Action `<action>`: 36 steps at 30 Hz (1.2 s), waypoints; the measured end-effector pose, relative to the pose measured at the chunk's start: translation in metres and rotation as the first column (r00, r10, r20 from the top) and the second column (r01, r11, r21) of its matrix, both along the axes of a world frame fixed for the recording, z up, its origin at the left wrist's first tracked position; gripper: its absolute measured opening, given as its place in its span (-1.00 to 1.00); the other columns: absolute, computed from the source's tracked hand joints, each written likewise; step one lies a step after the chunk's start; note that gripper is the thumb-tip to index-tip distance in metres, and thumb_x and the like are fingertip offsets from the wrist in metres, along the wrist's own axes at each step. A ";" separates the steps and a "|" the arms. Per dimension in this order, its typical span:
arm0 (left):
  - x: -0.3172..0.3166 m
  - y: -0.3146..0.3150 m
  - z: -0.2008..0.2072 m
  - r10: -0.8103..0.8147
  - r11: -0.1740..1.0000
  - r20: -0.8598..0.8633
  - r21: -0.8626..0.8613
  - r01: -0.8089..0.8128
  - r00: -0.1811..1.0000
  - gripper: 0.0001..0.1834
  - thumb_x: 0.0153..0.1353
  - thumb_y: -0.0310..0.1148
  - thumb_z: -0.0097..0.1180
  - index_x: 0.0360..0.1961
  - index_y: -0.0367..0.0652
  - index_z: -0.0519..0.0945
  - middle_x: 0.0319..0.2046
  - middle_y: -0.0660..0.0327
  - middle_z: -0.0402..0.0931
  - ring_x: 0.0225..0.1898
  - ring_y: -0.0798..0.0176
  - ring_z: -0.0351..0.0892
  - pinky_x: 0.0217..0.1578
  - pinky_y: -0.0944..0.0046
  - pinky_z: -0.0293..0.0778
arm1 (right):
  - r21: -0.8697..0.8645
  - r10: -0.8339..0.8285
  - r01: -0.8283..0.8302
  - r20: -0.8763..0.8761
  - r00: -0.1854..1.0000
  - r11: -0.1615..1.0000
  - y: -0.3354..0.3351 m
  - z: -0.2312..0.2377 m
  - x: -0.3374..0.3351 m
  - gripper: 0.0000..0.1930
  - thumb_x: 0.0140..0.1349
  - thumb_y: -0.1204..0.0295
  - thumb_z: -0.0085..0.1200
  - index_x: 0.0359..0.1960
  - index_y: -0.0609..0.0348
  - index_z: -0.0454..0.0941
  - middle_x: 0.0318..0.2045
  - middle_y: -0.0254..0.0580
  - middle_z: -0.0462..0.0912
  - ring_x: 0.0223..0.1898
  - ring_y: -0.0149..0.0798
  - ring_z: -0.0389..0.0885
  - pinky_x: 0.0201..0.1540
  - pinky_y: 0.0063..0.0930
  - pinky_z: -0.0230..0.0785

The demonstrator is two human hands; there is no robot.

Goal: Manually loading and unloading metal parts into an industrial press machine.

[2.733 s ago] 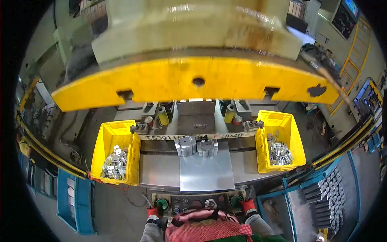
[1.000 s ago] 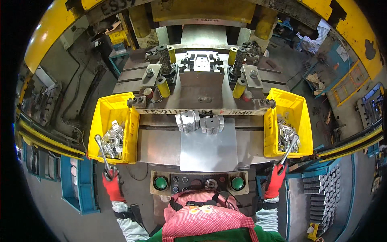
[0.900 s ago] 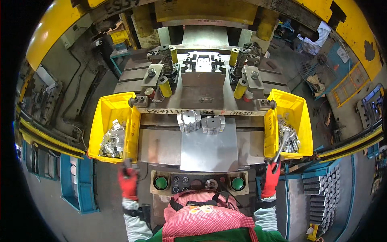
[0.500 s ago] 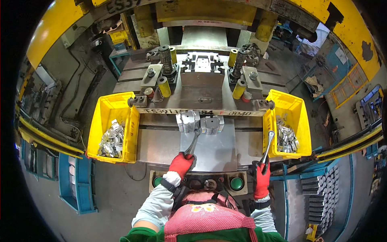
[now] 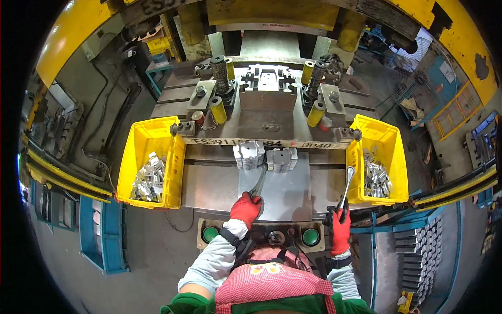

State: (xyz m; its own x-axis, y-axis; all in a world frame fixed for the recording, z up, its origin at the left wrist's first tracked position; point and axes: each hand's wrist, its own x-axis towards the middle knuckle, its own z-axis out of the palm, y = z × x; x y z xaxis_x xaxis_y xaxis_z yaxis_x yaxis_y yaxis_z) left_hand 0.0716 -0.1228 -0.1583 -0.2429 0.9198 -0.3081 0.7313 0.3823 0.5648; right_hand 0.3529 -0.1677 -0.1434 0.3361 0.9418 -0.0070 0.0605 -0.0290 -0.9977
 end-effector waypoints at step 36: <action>-0.142 -0.108 0.034 0.069 0.601 0.983 0.097 -0.794 0.172 -0.71 0.04 -0.52 -0.02 -0.16 -0.16 0.36 -0.62 0.34 0.28 -0.63 0.42 0.31 -0.61 0.42 0.33 | 0.193 0.556 -0.571 0.134 0.821 0.798 0.234 0.123 -0.125 -0.54 0.08 0.39 -0.01 0.03 0.20 0.20 -0.35 -0.43 0.39 -0.34 -0.55 0.30 -0.25 -0.68 0.19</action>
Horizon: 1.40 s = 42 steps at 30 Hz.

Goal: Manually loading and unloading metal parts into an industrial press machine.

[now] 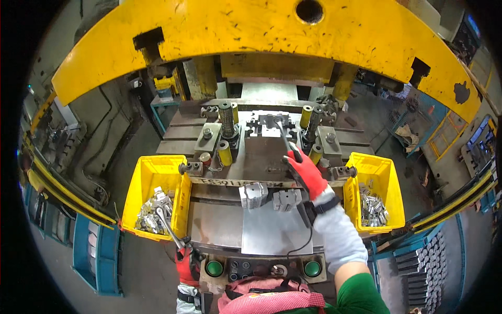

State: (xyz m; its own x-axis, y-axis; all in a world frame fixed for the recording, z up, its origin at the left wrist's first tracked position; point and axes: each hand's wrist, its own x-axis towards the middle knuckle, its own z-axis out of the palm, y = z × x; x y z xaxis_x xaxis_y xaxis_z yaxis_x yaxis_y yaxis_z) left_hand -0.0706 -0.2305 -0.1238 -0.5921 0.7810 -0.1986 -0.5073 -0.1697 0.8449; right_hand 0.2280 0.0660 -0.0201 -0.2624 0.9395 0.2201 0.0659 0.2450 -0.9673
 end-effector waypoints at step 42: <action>-0.067 -0.068 -0.296 -0.337 0.514 -0.240 -0.857 -0.035 0.910 0.08 -0.62 -0.22 0.46 -0.01 -0.30 0.09 -0.10 0.04 0.32 -0.09 0.15 0.32 -0.17 0.20 0.34 | -0.375 -0.354 0.704 0.665 0.658 0.604 -0.306 -0.372 0.191 -0.04 -0.37 0.19 0.32 0.03 0.44 0.01 -0.11 0.08 0.42 -0.05 -0.05 0.38 -0.08 -0.38 0.27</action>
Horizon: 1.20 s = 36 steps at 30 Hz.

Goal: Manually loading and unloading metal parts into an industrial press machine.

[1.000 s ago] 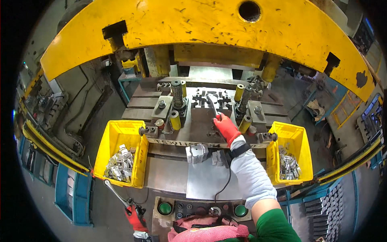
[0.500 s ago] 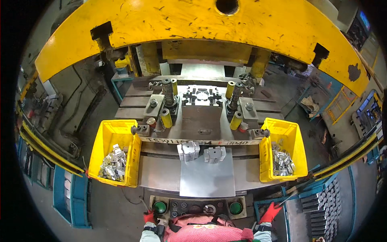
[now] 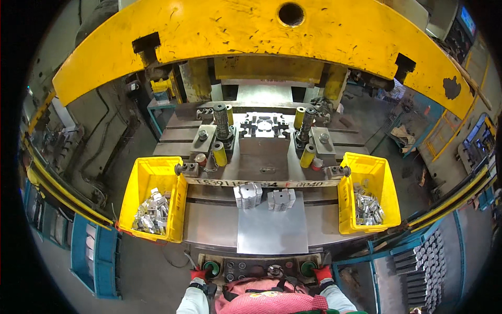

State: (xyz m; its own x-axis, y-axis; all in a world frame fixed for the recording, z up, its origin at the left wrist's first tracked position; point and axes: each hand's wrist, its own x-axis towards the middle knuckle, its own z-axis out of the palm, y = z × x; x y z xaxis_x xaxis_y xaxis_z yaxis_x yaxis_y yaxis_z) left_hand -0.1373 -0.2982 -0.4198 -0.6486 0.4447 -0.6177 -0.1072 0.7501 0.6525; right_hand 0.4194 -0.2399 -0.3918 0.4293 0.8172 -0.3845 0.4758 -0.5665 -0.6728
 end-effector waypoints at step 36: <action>-0.001 -0.032 0.001 0.185 0.963 0.178 0.163 -0.215 0.966 -0.45 -0.26 0.05 0.19 -0.37 -0.12 0.33 -0.52 0.22 0.33 -0.59 0.27 0.32 -0.61 0.29 0.28 | 0.040 -0.158 0.166 -0.156 0.975 0.985 -0.008 0.038 0.000 -0.45 -0.15 0.20 0.15 -0.16 0.30 0.31 -0.21 0.01 0.44 -0.23 -0.10 0.41 -0.24 -0.31 0.29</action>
State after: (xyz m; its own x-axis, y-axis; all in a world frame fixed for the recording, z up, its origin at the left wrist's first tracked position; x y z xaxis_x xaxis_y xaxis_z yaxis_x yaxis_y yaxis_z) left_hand -0.1380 -0.3298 -0.4188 -0.6350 0.4288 -0.6426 -0.3569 0.5749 0.7363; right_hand 0.4196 -0.2477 -0.3538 0.4979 0.7621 -0.4139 0.2708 -0.5900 -0.7607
